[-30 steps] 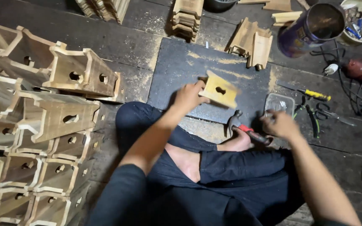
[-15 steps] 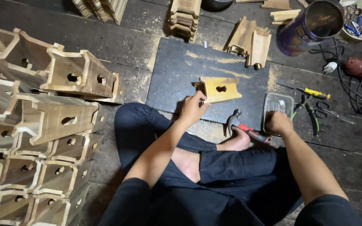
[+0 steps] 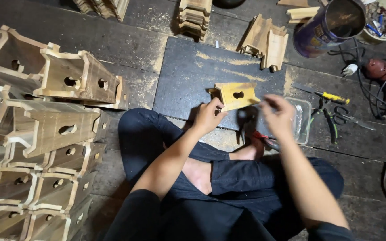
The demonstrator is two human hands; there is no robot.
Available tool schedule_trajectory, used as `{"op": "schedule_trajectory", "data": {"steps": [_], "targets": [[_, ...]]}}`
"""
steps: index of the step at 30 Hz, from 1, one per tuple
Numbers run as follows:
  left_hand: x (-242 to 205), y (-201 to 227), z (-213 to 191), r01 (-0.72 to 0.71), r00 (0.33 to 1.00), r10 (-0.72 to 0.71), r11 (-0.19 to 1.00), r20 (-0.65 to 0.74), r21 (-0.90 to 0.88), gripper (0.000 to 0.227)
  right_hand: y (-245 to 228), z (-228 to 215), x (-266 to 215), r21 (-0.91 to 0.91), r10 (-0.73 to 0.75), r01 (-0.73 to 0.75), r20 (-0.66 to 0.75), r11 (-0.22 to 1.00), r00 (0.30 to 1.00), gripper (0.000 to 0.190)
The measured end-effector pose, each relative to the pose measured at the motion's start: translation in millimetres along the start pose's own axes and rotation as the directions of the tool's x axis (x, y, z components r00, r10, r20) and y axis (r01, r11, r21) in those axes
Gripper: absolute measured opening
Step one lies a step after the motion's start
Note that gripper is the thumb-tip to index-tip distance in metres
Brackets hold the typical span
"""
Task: Assembling small wooden boxes or lanterns by nailing pre-cut wooden panels together using a hammer.
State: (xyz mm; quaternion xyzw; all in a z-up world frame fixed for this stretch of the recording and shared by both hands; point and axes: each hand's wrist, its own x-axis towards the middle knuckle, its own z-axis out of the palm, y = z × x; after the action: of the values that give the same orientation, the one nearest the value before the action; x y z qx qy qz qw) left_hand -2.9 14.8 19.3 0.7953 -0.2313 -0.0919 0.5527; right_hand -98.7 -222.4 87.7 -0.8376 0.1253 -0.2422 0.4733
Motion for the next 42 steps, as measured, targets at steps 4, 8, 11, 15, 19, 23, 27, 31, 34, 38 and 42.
{"op": "schedule_trajectory", "data": {"steps": [4,8,11,15,19,23,27,31,34,38,42], "targets": [[1,-8,2,-0.017,1.0,0.017,1.0,-0.016,0.002,0.029,-22,61,-10,0.035,-0.079,0.078,0.048,0.996,0.996,0.024],[2,-6,1,-0.04,0.999,0.04,0.999,-0.016,-0.002,0.029,-24,77,-14,-0.001,-0.048,0.048,0.024,0.999,0.999,0.025],[0,-12,5,-0.02,1.0,0.02,1.0,-0.005,0.011,0.028,-18,76,-18,-0.036,-0.061,0.062,0.022,0.997,0.998,0.024],[-1,-9,2,-0.01,1.0,0.01,1.0,0.018,0.015,0.028,-12,76,-19,-0.126,-0.113,0.116,0.025,0.985,0.993,0.023],[2,-13,4,-0.023,1.0,0.023,1.0,0.014,0.01,0.029,-4,75,-19,-0.154,-0.128,0.134,0.044,0.979,0.991,0.023],[1,-15,6,-0.031,0.999,0.031,0.999,0.009,0.008,0.03,2,69,-20,-0.187,-0.168,0.179,0.074,0.966,0.983,0.024],[1,-16,7,-0.039,0.999,0.039,0.999,0.006,0.0,0.031,1,66,-19,-0.215,-0.218,0.24,0.122,0.947,0.968,0.025],[1,-19,9,-0.047,0.999,0.047,0.999,0.004,0.014,0.031,4,63,-14,-0.24,-0.272,0.315,0.195,0.918,0.942,0.027],[0,-17,10,-0.044,0.999,0.044,0.999,-0.002,0.002,0.03,-8,61,-6,-0.328,-0.286,0.406,0.357,0.853,0.889,0.031],[2,-21,9,-0.05,0.999,0.05,0.999,-0.009,0.02,0.031,-22,62,6,-0.466,-0.267,0.527,0.514,0.71,0.815,0.027],[0,-14,6,-0.046,0.999,0.046,0.999,-0.006,0.001,0.031,-16,59,9,-0.406,-0.248,0.475,0.496,0.781,0.832,0.022]]}}
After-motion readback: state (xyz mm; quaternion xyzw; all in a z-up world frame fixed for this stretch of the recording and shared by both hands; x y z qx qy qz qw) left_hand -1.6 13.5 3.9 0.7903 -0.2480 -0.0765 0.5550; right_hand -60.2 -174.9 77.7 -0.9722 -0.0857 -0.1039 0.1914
